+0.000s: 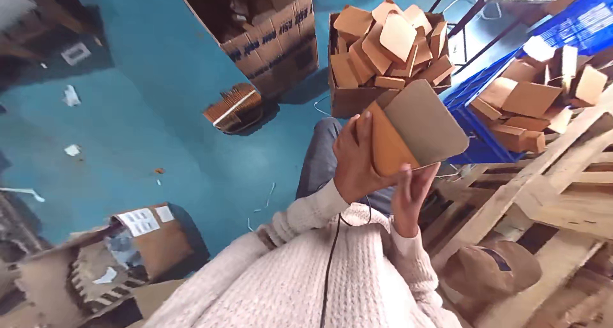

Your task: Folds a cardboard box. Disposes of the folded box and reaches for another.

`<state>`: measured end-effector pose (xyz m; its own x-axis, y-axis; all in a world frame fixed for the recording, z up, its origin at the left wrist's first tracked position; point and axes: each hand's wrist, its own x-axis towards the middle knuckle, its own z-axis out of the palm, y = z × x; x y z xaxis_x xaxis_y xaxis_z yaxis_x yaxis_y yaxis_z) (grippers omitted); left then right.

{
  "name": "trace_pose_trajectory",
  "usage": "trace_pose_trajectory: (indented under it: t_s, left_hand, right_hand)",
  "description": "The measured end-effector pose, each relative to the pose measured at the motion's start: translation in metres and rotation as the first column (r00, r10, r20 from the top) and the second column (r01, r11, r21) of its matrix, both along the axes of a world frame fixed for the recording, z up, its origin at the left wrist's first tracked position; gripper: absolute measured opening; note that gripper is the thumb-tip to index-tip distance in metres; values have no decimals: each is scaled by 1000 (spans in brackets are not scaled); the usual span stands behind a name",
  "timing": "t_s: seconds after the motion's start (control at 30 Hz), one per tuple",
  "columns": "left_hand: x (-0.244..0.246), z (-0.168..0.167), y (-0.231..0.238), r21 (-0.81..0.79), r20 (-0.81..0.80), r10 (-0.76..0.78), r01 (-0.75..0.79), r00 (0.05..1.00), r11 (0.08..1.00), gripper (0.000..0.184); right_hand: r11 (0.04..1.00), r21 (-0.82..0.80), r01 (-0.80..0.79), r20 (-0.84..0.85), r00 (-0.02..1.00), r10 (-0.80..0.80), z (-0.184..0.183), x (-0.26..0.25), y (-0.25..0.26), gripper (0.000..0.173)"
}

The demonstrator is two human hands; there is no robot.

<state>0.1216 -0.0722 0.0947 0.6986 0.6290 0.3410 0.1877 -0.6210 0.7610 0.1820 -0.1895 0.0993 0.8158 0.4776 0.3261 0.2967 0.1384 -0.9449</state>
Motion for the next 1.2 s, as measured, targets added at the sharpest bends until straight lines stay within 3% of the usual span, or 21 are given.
trace_pose_trajectory:
  t_s: [0.07,0.13,0.2,0.3,0.4,0.5,0.6,0.67,0.77,0.83,0.93,1.03,1.2]
  left_hand:
    - [-12,6,2,-18,9,-116,116,993,993,142]
    - [-26,16,4,-157,79,-219,229,972,961,140]
    - [-32,22,10,-214,165,-289,320,943,923,131]
    - [-32,23,14,-203,230,-359,405,905,891,127]
    - [-32,12,17,-248,339,-395,487,854,838,120]
    - [-39,13,19,-368,406,-340,493,848,788,95]
    - [-43,20,30,-362,331,-412,517,849,776,109]
    - [-45,22,34,-368,334,-462,565,822,739,113]
    - [-44,23,25,-423,413,-408,568,814,706,70]
    - [-42,20,19,-385,397,-348,498,850,777,45]
    - [-41,9,22,-408,293,-255,361,921,839,57]
    - [-43,7,23,-557,316,-260,400,913,728,63]
    - [-46,-3,14,-740,320,-146,343,936,579,34]
  right_hand:
    - [998,-3,59,-48,997,-59,4,20,-5,73]
    - [995,-38,92,-57,994,-94,4,35,-17,79]
    - [997,-57,60,15,998,-59,4,36,-24,88]
    - [999,42,-23,14,1000,23,7,22,-22,99]
    - [995,80,-63,47,997,59,12,16,-21,84]
    - [999,6,-33,132,991,32,6,10,-18,65]
    - [999,-24,22,186,982,-17,-5,10,-16,61]
    - [999,0,-44,121,992,43,-6,15,-17,50]
    - [991,52,-120,7,993,120,-6,15,-17,37]
    - [992,49,-118,-18,993,119,-6,15,-19,30]
    - [999,27,-46,-144,988,49,-9,10,-14,35]
    - [996,-43,72,-327,941,-83,-15,-2,-7,40]
    - [997,48,67,-347,937,-46,-29,6,-22,37]
